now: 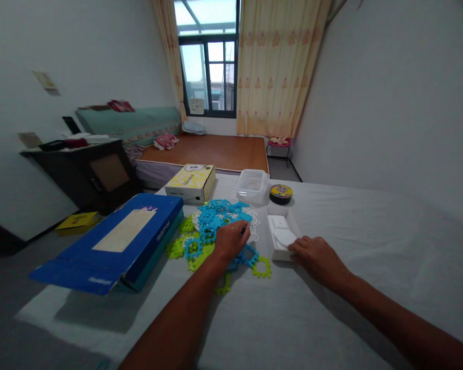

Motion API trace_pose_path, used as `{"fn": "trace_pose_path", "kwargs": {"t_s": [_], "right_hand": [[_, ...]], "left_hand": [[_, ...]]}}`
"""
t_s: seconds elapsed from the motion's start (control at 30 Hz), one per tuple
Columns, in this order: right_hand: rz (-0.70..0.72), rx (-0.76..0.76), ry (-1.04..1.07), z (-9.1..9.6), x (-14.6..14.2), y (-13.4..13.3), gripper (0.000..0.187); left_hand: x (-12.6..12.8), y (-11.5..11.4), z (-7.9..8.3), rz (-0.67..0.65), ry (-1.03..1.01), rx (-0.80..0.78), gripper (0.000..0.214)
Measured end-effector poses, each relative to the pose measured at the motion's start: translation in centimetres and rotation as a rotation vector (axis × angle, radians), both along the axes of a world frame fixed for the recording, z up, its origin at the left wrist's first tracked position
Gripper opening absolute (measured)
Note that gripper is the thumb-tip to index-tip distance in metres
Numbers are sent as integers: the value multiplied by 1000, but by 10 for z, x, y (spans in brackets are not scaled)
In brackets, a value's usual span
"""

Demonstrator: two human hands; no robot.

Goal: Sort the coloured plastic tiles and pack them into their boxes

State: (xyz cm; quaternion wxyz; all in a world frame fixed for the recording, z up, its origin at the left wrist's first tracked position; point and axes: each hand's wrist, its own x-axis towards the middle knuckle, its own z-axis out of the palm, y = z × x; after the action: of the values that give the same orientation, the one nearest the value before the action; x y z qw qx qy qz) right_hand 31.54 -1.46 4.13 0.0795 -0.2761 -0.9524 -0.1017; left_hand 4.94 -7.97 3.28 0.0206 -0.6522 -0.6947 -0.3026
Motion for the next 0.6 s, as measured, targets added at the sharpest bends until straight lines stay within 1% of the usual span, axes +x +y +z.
{"fn": "trace_pose_path", "kwargs": {"t_s": [0.1, 0.17, 0.27, 0.33, 0.37, 0.43, 0.5, 0.6], "right_hand": [[7, 16, 65, 18, 5, 8, 12], [-9, 46, 133, 33, 7, 23, 16], [-105, 93, 239, 54, 13, 61, 21], [-209, 109, 260, 61, 19, 95, 24], [-266, 107, 246, 61, 23, 112, 25], [-370, 76, 180, 54, 32, 144, 26], [-432, 22, 105, 38, 42, 167, 26], [-425, -51, 37, 10, 49, 185, 26]], "left_hand": [[-1, 0, -1, 1, 0, 13, 25], [-1, 0, -1, -11, 18, 14, 24], [0, -1, -1, -30, 47, 5, 23], [0, -2, -1, -31, 54, -4, 23], [0, -2, -1, -28, 54, -11, 24], [-1, -2, -1, -24, 53, -28, 25], [-2, -2, -1, -21, 52, -41, 25], [-3, -1, -3, -20, 53, -43, 25]]}}
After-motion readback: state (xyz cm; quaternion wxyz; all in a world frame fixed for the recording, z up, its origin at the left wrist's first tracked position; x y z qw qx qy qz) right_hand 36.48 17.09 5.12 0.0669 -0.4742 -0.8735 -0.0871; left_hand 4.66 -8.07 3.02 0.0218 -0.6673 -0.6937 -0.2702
